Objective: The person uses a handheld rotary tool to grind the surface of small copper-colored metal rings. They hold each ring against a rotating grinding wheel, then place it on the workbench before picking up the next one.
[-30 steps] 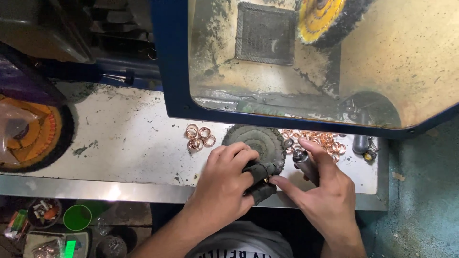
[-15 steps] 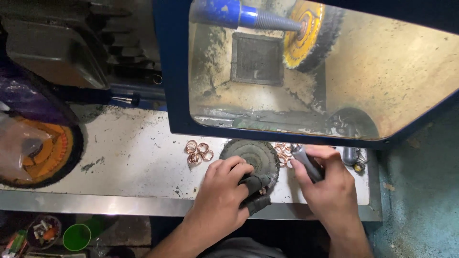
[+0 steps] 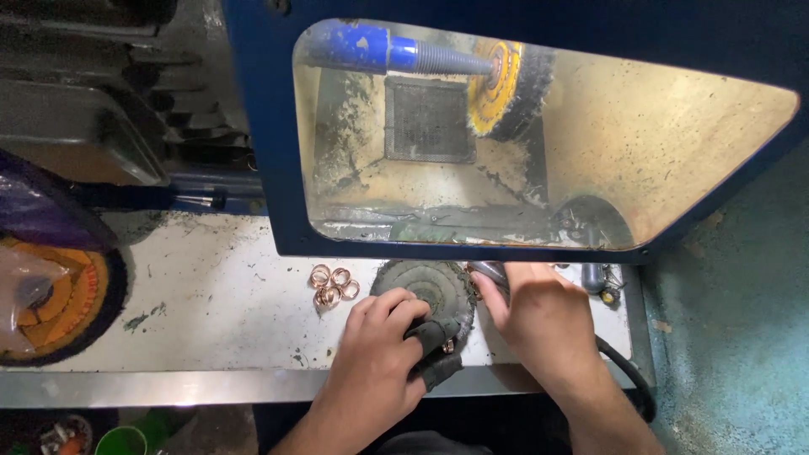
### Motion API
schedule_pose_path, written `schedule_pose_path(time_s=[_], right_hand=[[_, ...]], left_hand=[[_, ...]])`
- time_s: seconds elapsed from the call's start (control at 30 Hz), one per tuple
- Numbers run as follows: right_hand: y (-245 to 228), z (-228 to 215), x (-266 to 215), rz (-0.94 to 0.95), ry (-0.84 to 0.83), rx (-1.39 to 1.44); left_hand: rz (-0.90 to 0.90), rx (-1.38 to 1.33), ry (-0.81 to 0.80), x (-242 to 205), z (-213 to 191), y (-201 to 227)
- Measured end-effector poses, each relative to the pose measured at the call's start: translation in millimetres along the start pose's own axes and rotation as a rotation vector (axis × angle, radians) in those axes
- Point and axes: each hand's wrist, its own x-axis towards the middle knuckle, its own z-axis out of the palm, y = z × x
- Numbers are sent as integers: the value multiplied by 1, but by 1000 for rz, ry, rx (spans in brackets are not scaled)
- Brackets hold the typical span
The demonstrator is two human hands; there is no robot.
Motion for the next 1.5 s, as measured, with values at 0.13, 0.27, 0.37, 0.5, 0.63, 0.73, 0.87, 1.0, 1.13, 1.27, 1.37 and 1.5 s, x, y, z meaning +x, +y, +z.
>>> schedule_pose_path(time_s=[0.13,0.27,0.37,0.5,0.63,0.73,0.87,1.0,1.13,1.27,1.37,1.5], right_hand=[[1,2,-1,-8,33,-10],[5,3,-5,66,-11,19],[5,-14,-15,292,-71,373],[-3,-22,-34,397,-143,608],[-9,-18,-41,483,-276,566],[-10,-15,-42,407,-253,565],[-9,-8,-46,299,-137,575],[-6,0,-52,184,10,622],[-1,-4,-57,70,185,704],[6,-5,-71,20,188,482],[8,13,-81,-49,311,450],[20,24,-87,-42,391,401]], left_hand=[[1,0,10,-1,2,-1],[-7,-6,7,0,1,0],[-40,-38,-59,4,-5,0],[-42,-29,-51,-1,-1,-4],[-36,-5,-41,-2,1,-4],[-32,13,-52,-2,1,-5],[-1,12,-63,0,-6,-5],[-2,-22,-60,-1,-4,-7],[-9,-45,-50,-1,-4,-7],[-12,-64,-21,-1,-3,-8],[-20,-66,-52,-3,-3,-9],[-26,-73,-56,-1,-3,-9]])
